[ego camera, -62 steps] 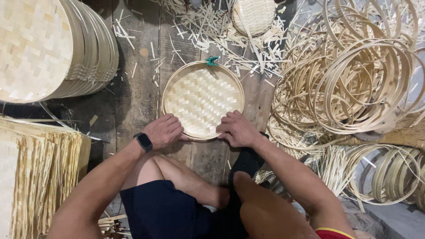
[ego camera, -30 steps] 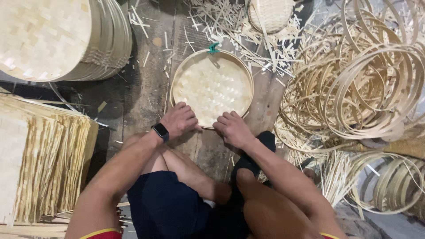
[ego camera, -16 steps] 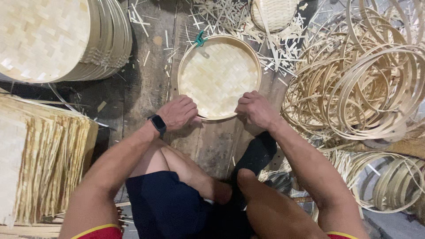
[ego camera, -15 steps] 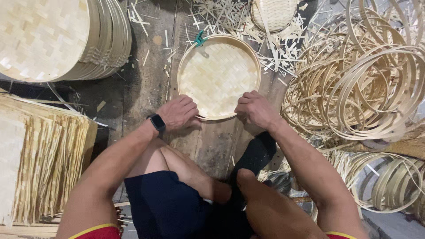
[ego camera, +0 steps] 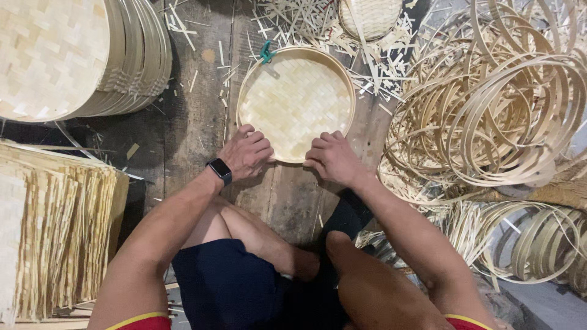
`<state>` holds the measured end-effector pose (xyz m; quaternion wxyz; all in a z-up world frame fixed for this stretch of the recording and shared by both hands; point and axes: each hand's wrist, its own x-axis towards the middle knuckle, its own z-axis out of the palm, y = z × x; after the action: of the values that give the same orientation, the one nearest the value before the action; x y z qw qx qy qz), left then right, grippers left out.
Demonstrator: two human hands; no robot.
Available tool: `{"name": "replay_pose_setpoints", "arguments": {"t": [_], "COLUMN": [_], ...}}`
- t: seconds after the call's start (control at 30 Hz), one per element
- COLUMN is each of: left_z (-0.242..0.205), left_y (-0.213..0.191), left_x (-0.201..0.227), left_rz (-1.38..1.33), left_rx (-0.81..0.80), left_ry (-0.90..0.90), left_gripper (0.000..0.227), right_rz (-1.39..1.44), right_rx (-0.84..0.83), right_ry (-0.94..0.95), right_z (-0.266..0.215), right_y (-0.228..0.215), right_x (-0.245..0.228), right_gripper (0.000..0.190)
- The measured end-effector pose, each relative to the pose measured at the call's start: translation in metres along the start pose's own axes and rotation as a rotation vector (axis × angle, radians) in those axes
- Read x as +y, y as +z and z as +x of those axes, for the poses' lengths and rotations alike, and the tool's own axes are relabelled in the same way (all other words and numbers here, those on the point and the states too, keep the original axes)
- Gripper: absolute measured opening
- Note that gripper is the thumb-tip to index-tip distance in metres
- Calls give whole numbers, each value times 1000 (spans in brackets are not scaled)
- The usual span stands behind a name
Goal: The person fits a woven bamboo disc into a circular wooden frame and secures it by hand, using a small clip to hold the components together.
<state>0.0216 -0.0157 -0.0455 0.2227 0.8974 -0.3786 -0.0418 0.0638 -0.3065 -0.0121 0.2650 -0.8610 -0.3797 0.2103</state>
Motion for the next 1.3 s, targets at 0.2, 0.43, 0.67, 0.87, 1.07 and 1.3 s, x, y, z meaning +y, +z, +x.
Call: {"name": "replay_pose_setpoints", "arguments": {"t": [0.2, 0.43, 0.67, 0.87, 1.07, 1.3], "left_z": [-2, -1, 0, 4, 1, -17], "left_y": [2, -2, -6, -2, 10, 17], "left_x": [2, 3, 6, 4, 2, -3], "left_rz": [-101, -113, -137, -117, -93, 72], "left_rx": [-6, -15, -35, -61, -109, -22], "left_ry": [-58, -60, -77, -94, -98, 87], "left_gripper": [12, 9, 10, 10, 15, 38], "right_rz": [40, 100, 161, 315, 49, -207], "right_rx": [-45, -15, -2, -22, 127, -161], "right_ry": [74, 131, 171, 532, 38, -106], "right_z": [2, 5, 7, 18, -1, -13], "right_y": [7, 8, 10, 15, 29, 7], "right_x": [-2, 0, 2, 7, 7, 13], "right_gripper": [17, 17, 16, 30, 21, 10]}}
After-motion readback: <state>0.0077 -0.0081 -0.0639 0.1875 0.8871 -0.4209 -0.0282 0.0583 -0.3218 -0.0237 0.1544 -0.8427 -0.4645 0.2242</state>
